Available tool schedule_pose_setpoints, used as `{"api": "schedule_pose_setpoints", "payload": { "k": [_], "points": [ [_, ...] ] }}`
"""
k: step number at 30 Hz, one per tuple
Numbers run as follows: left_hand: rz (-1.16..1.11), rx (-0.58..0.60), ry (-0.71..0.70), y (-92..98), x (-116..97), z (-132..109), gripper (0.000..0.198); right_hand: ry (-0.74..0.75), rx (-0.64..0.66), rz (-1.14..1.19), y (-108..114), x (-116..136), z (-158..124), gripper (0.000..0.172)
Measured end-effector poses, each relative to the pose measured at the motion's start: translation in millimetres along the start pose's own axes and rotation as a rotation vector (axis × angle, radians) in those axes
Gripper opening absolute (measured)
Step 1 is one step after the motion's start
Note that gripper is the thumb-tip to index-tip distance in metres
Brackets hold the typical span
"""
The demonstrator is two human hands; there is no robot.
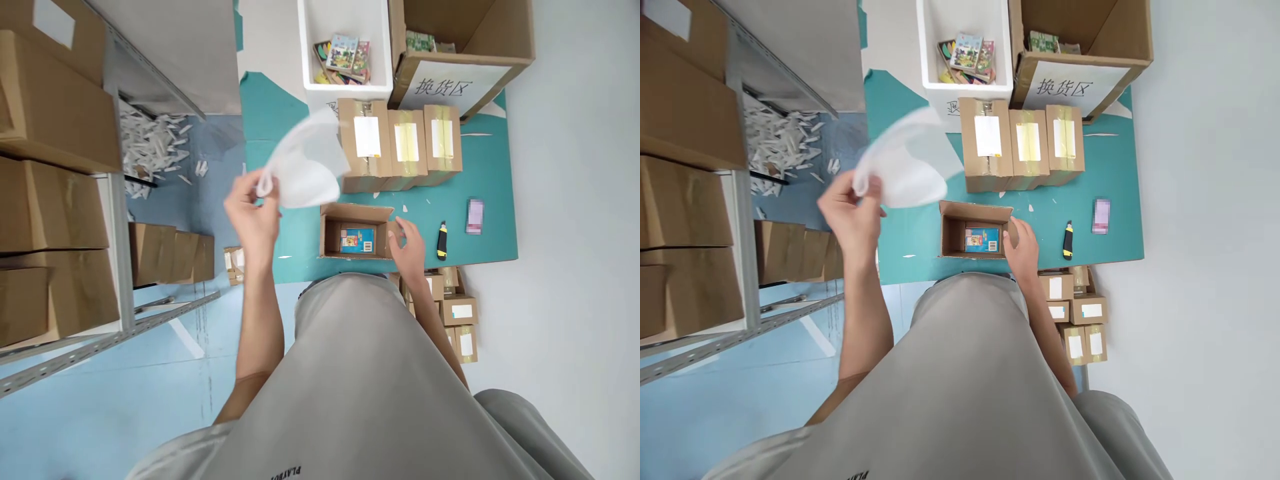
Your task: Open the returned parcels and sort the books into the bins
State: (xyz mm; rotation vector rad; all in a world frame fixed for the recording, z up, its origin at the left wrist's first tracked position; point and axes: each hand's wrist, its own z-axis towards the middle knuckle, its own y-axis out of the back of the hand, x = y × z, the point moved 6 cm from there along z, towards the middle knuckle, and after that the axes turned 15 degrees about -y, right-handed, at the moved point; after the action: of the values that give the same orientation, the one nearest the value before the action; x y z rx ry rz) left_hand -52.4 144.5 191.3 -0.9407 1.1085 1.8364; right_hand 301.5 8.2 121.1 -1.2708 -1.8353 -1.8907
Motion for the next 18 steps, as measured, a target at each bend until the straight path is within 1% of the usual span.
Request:
{"api": "schedule_pose_setpoints", "payload": {
  "k": [2,3,4,5,6,7,10,13,15,17,18],
  "points": [
    [0.156,-0.174,-0.164,31.9,-1.7,17.2,0.024,0.013,0.042,0.014,-5.6,9.3,1.1,0.05],
    [0.232,-0.232,-0.234,43.1,1.8,21.0,0.027,0.021,0.064,0.015,-9.0,13.0,1.0,0.05],
    [0.294,-0.271,-0.269,51.7,9.8,22.3,0.031,0.027,0.083,0.013,-12.5,15.9,0.4,0.05],
    [0.344,-0.287,-0.271,58.3,21.9,21.5,0.036,0.033,0.097,0.007,-15.6,17.9,-0.6,0.05],
    [0.385,-0.282,-0.242,63.6,37.5,19.3,0.04,0.038,0.108,0.0,-18.6,18.8,-1.9,0.05],
    [0.422,-0.258,-0.184,68.7,55.8,15.8,0.042,0.043,0.119,-0.008,-21.3,18.9,-3.5,0.05],
    [0.555,-0.183,0.078,91.6,116.6,-2.3,0.049,0.054,0.164,-0.038,-29.4,14.8,-7.9,0.049],
    [0.663,-0.178,0.339,127.8,172.1,-26.6,0.047,0.051,0.239,-0.087,-39.1,8.4,-10.6,0.046],
    [0.694,-0.173,0.468,151.1,203.5,-42.3,0.048,0.042,0.281,-0.141,-45.6,5.4,-11.5,0.045],
    [0.673,-0.091,0.566,164.6,231.4,-55.7,0.058,0.034,0.309,-0.211,-51.5,4.3,-12.1,0.044],
    [0.65,-0.037,0.603,167.0,243.0,-61.8,0.069,0.032,0.32,-0.246,-54.0,4.3,-12.3,0.044]
  ]
}}
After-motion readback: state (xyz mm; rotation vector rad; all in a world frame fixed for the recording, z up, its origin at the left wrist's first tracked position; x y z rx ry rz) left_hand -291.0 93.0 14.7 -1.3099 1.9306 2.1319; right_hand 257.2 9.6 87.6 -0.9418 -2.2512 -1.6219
